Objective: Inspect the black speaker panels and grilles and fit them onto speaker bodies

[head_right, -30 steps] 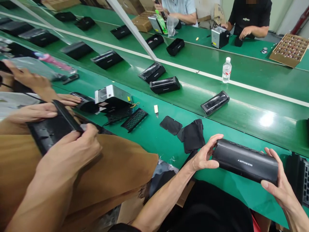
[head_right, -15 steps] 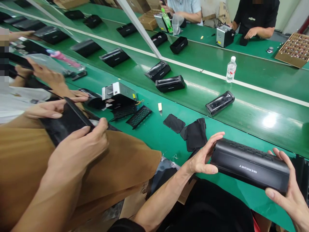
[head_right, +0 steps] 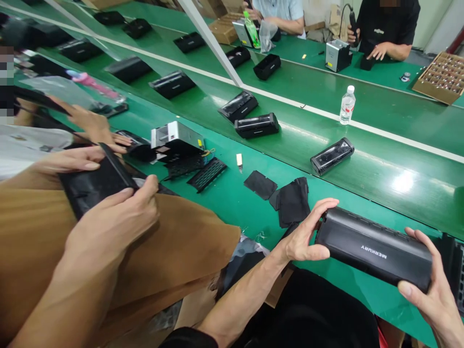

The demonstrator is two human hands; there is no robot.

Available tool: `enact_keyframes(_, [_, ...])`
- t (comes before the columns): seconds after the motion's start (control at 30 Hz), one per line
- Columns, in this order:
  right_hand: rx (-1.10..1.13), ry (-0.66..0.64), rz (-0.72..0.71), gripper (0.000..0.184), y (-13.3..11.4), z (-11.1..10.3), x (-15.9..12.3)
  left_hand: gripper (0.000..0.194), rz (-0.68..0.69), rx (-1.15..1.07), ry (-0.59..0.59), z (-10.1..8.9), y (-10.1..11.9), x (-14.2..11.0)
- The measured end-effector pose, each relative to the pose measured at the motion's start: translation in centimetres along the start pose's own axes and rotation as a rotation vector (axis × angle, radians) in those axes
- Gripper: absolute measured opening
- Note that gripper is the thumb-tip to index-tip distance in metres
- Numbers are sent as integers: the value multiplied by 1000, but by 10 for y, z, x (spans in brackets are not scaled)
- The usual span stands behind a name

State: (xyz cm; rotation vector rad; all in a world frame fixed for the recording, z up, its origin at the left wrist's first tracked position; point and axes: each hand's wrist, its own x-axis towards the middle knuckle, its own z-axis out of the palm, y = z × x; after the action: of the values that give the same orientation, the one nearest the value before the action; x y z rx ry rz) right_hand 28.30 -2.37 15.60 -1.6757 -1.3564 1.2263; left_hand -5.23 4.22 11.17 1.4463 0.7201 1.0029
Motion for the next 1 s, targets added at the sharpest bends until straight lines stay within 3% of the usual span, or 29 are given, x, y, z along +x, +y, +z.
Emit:
enact_keyframes(0.1, [3, -10, -4, 100, 13, -2, 2, 114, -56, 9, -17, 0, -4, 2])
enact_keyframes(0.2, [49, 26, -3, 94, 30, 4, 4, 107, -58, -12, 54, 5, -16, 2])
enact_keyframes(0.33, [201, 74, 138, 87, 55, 21, 10, 108, -167, -53, 126, 12, -35, 0])
enact_keyframes(0.43, [280, 74, 249, 88, 67, 25, 12, 119, -266, -37, 46, 12, -43, -2])
enact_keyframes(0.57, [349, 50, 307, 85, 72, 20, 9, 131, -337, -9, -32, 11, -43, -4])
enact_keyframes(0.77, [419, 98, 332, 85, 73, 22, 6, 125, -345, -10, 46, 16, -48, -6])
enact_keyframes(0.9, [436, 50, 385, 87, 74, 25, 9, 120, -400, -44, 80, 17, -65, -9])
enact_keyframes(1.0, [425, 12, 368, 99, 76, 30, 11, 116, -430, -95, 119, 17, -80, -9])
